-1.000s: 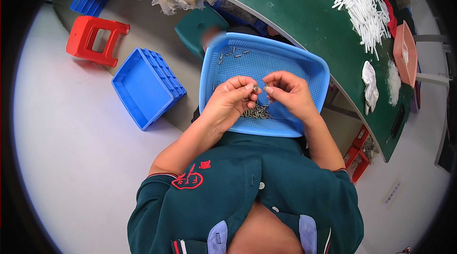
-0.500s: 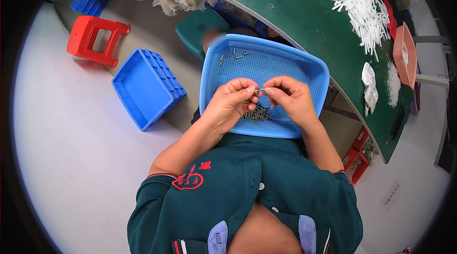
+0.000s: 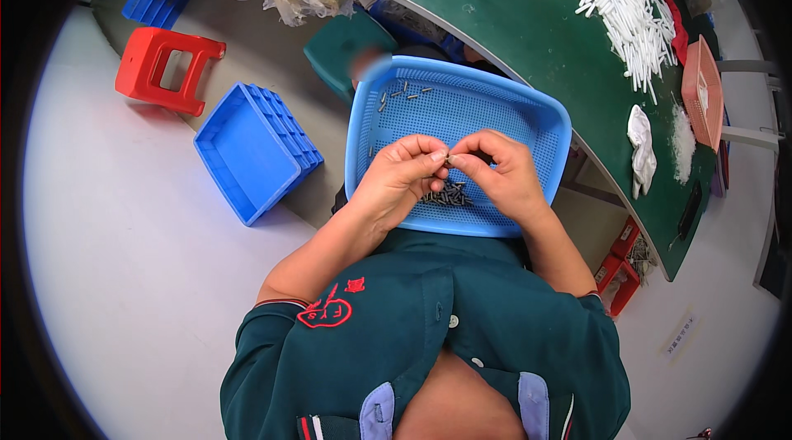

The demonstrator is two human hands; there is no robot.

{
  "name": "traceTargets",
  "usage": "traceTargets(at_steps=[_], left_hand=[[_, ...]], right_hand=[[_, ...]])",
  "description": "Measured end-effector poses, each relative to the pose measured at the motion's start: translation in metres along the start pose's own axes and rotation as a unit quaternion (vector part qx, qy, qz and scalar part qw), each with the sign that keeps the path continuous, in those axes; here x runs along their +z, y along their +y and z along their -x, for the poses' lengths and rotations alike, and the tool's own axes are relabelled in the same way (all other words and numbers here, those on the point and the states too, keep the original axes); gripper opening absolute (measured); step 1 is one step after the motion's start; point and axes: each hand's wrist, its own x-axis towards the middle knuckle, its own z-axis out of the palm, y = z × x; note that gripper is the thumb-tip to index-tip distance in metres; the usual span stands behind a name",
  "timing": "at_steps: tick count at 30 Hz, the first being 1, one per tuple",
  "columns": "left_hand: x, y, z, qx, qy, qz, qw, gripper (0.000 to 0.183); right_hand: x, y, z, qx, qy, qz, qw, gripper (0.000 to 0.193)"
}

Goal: The person assembles small metal parts by picking up pins and rings from a basket and fitting them together by hand.

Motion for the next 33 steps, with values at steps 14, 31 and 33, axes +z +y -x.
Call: traceTargets(at_steps=[14, 31, 33], left_hand=[[0.004, 0.013, -0.003, -0.011, -0.073, 0.049, 0.996, 0.012], [-0.003, 0.020, -0.003, 0.063, -0.039, 0.053, 0.996, 0.007], [-0.004, 0.019, -0.003, 0.060, -0.035, 0.053, 0.996, 0.007]], right_hand=[[0.000, 0.000, -0.010, -0.117, 0.021, 0.016, 0.993, 0.010], [0.008, 0.034, 0.001, -0.220, -0.088, 0.355, 0.905, 0.005], [0.010, 0.035, 0.001, -0.239, -0.085, 0.386, 0.887, 0.004]])
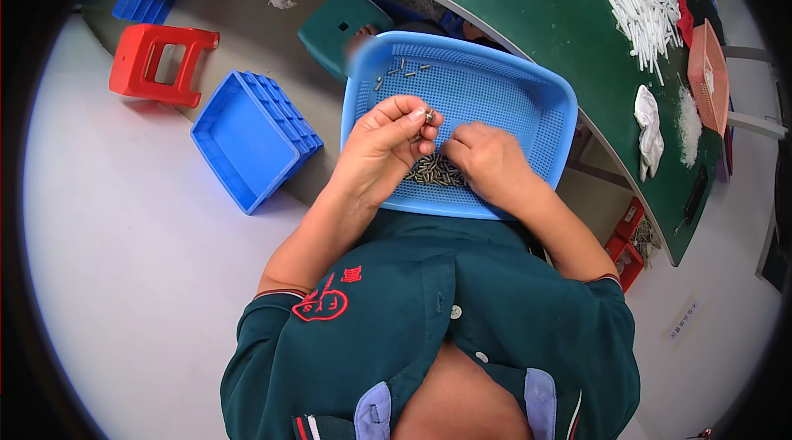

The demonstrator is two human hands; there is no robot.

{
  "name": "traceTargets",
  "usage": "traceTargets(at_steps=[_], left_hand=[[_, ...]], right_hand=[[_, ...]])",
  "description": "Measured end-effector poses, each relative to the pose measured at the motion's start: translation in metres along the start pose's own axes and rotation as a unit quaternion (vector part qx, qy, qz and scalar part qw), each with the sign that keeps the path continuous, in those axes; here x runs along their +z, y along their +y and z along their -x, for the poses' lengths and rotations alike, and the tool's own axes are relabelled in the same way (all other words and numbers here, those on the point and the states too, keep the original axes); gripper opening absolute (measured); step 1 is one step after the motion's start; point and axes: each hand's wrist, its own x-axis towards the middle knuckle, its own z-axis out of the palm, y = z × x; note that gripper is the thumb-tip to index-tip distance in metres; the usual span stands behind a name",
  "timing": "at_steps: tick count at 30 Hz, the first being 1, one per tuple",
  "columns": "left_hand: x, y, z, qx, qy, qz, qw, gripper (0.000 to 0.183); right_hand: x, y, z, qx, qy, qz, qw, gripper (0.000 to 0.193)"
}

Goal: The person assembles small metal parts by picking up pins and rings from a basket and fitting them together by hand.

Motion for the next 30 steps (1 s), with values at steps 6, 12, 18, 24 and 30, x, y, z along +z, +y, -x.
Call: traceTargets(at_steps=[6, 12, 18, 24, 30], left_hand=[[0.002, -0.007, 0.004, -0.029, -0.007, 0.004, 1.000, 0.008], [0.002, -0.016, 0.006, -0.046, -0.001, -0.021, 0.999, 0.010], [0.005, -0.017, 0.006, -0.064, 0.001, -0.031, 0.997, 0.009], [0.005, -0.018, 0.007, -0.061, 0.014, -0.035, 0.997, 0.010], [0.002, -0.020, 0.005, -0.049, 0.012, -0.049, 0.998, 0.011]], right_hand=[[0.001, 0.001, 0.003, 0.018, 0.017, -0.045, 0.999, 0.004], [-0.024, 0.003, 0.001, 0.277, 0.096, -0.449, 0.844, 0.005], [-0.025, -0.001, -0.003, 0.241, 0.084, -0.522, 0.814, 0.006], [-0.028, -0.002, -0.005, 0.247, 0.050, -0.484, 0.838, 0.007], [-0.021, -0.012, -0.009, 0.275, 0.097, -0.544, 0.787, 0.010]])
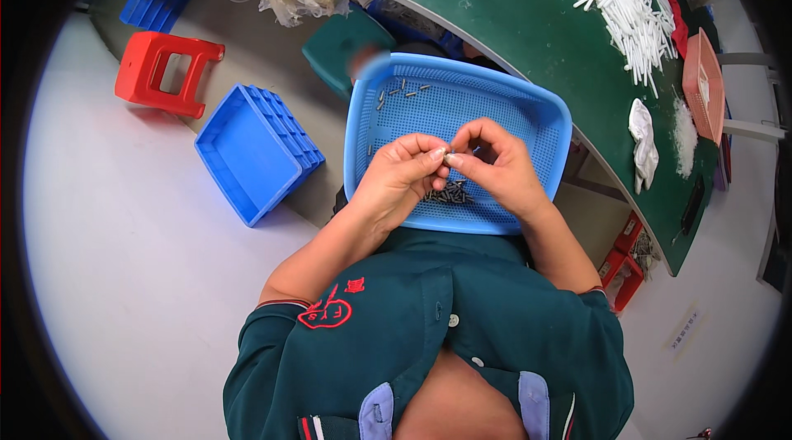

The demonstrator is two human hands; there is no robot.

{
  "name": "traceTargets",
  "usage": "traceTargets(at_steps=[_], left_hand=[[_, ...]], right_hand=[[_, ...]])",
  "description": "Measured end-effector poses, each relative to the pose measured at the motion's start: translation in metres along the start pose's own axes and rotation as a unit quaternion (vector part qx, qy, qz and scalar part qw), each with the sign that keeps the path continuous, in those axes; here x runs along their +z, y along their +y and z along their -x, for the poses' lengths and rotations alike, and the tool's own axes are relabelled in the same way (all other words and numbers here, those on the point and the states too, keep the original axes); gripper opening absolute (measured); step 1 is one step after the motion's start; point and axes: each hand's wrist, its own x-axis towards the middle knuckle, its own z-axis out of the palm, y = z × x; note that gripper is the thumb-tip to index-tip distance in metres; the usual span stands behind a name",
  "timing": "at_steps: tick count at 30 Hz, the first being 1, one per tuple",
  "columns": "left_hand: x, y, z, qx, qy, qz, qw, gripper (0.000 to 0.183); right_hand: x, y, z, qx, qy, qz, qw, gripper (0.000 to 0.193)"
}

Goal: The person assembles small metal parts by picking up pins and rings from a basket and fitting them together by hand.

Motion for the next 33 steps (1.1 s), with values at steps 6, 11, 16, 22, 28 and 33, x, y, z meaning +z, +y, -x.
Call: traceTargets(at_steps=[6, 11, 16, 22, 28, 33], left_hand=[[-0.002, 0.000, -0.002, -0.014, -0.001, 0.040, 0.999, 0.014], [0.006, 0.007, -0.003, 0.006, -0.003, 0.029, 1.000, 0.013], [0.001, 0.016, -0.001, 0.043, -0.019, 0.032, 0.998, 0.013], [-0.001, 0.028, 0.003, 0.092, -0.013, 0.006, 0.996, 0.014], [-0.004, 0.025, 0.001, 0.075, -0.026, 0.033, 0.996, 0.012], [-0.005, 0.025, 0.001, 0.073, -0.017, 0.043, 0.996, 0.011]], right_hand=[[0.001, -0.011, -0.002, -0.134, 0.012, 0.185, 0.973, 0.010], [0.001, -0.011, -0.006, -0.225, 0.033, 0.249, 0.941, 0.012], [0.003, -0.013, -0.009, -0.276, 0.029, 0.266, 0.923, 0.011], [0.000, 0.009, -0.012, -0.214, 0.003, 0.387, 0.897, 0.011], [0.020, 0.026, -0.015, -0.264, -0.096, 0.489, 0.826, 0.008], [0.026, 0.035, -0.016, -0.263, -0.073, 0.504, 0.820, 0.006]])
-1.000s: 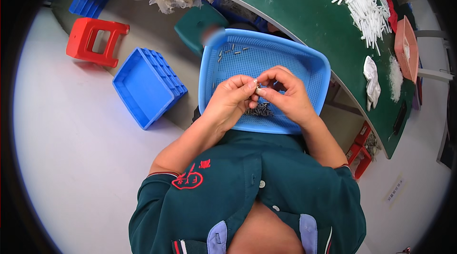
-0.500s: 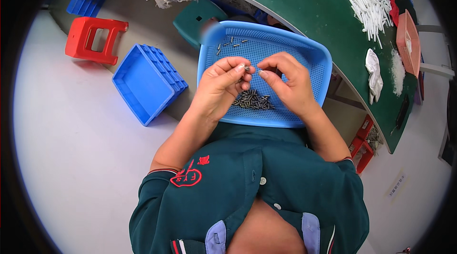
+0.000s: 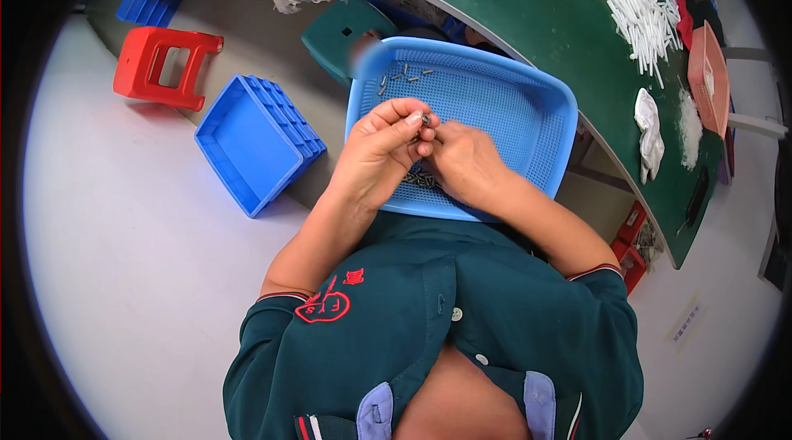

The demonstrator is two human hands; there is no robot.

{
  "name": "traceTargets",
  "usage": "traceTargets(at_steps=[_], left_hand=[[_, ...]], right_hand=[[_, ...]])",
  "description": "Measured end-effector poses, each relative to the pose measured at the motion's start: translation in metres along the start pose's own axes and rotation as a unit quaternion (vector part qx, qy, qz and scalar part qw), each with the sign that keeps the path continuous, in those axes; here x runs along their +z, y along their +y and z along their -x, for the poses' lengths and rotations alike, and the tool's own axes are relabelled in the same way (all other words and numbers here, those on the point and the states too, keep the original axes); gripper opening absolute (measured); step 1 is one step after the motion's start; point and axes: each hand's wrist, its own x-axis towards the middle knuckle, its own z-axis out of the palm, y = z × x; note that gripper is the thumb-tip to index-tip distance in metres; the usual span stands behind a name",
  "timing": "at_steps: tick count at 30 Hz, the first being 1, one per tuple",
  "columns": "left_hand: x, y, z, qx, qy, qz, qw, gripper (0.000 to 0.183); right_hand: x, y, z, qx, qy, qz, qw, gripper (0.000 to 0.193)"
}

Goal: The person assembles small metal parts by picking up pins and rings from a basket and fitting them together by hand.

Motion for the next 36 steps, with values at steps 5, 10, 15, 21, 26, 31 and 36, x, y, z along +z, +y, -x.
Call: traceTargets(at_steps=[5, 10, 15, 21, 26, 31, 36], left_hand=[[-0.003, -0.006, 0.000, -0.018, -0.008, 0.001, 1.000, 0.011], [-0.002, -0.014, 0.003, -0.039, -0.003, 0.006, 0.999, 0.012], [-0.001, -0.019, 0.003, -0.064, 0.005, -0.013, 0.998, 0.011], [0.001, -0.020, 0.004, -0.073, 0.003, -0.016, 0.997, 0.010], [0.003, -0.020, 0.005, -0.074, 0.009, -0.017, 0.997, 0.010], [0.004, -0.023, 0.004, -0.077, 0.025, -0.030, 0.996, 0.012], [0.003, -0.021, 0.001, -0.088, 0.023, -0.006, 0.996, 0.013]], right_hand=[[-0.004, 0.002, 0.006, -0.001, -0.024, 0.017, 1.000, 0.005], [-0.025, 0.004, 0.010, 0.070, -0.047, -0.021, 0.996, 0.006], [-0.050, 0.006, 0.011, 0.246, 0.055, -0.415, 0.874, 0.005], [-0.052, 0.004, 0.008, 0.192, 0.064, -0.427, 0.881, 0.006], [-0.050, 0.001, 0.008, 0.175, 0.098, -0.408, 0.891, 0.008], [-0.045, 0.004, 0.008, 0.188, 0.079, -0.447, 0.871, 0.010], [-0.059, -0.002, -0.001, 0.137, 0.076, -0.338, 0.928, 0.012]])
